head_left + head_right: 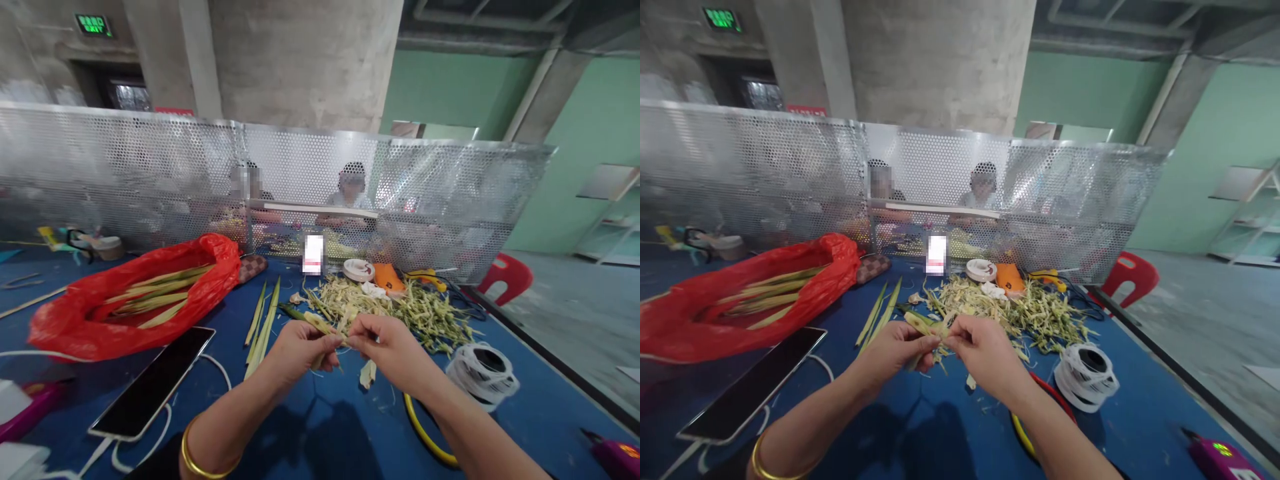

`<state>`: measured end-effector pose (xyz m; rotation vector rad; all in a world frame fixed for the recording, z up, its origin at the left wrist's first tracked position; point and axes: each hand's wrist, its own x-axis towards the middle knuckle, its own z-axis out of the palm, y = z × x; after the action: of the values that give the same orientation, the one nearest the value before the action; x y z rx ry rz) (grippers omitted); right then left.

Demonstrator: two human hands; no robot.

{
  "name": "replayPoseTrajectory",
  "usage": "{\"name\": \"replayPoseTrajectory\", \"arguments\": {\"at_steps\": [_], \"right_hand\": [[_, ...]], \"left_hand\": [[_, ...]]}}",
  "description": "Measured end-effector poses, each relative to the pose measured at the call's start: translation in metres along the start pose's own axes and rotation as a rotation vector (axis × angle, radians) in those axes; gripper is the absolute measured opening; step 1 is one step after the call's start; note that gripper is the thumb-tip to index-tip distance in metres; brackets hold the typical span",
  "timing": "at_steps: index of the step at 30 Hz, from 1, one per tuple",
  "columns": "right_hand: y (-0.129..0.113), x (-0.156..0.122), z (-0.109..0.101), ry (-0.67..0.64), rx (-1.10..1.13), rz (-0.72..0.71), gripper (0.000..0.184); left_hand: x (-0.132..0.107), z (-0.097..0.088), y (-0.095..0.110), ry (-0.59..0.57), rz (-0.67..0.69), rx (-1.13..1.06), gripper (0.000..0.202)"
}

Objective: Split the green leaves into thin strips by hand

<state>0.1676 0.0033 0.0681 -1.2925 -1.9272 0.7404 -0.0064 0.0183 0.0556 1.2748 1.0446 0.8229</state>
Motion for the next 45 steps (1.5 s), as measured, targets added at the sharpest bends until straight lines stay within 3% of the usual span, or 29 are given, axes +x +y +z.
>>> {"name": "replayPoseTrajectory", "arguments": {"at_steps": [6, 12, 21, 26, 29, 31, 34, 37, 41, 45], "right_hand": [[-0.002, -0.003, -0.008, 0.027, -0.101, -0.059, 0.017], [0.003, 0.002, -0.008, 0.06, -0.079, -0.016, 0.025], [0.008, 0.011, 0.013, 0.148, 0.485, 0.157, 0.011], [0.011, 0.012, 0.015, 0.191, 0.369, 0.113, 0.011], [0.013, 0.013, 0.013, 0.253, 0.174, 0.034, 0.014], [0.013, 0.012, 0.014, 0.217, 0.064, -0.012, 0.014], [0.01, 0.011, 0.02, 0.104, 0.085, 0.007, 0.005], [0.006, 0.008, 0.027, 0.18, 0.121, -0.021, 0.01], [0.004, 0.005, 0.036, 0.284, 0.095, -0.047, 0.016], [0.006, 0.007, 0.036, 0.27, 0.089, -0.056, 0.015]], "left_hand": [[0.0, -0.006, 0.004, -0.11, -0.007, -0.056, 0.034], [0.0, -0.01, -0.001, -0.104, -0.023, -0.062, 0.04], [0.0, 0.0, -0.009, -0.049, -0.099, -0.138, 0.038], [0.003, 0.002, -0.011, 0.016, -0.143, -0.142, 0.037], [0.002, 0.005, -0.012, 0.034, -0.11, -0.113, 0.029], [0.0, 0.008, -0.011, 0.017, -0.081, -0.074, 0.02], [-0.003, 0.011, -0.009, -0.006, -0.075, -0.006, 0.013], [-0.005, 0.013, -0.007, 0.0, -0.093, 0.034, 0.011], [-0.006, 0.013, -0.004, -0.089, -0.086, 0.005, 0.018], [-0.003, 0.011, -0.009, -0.116, -0.115, -0.041, 0.012]]}}
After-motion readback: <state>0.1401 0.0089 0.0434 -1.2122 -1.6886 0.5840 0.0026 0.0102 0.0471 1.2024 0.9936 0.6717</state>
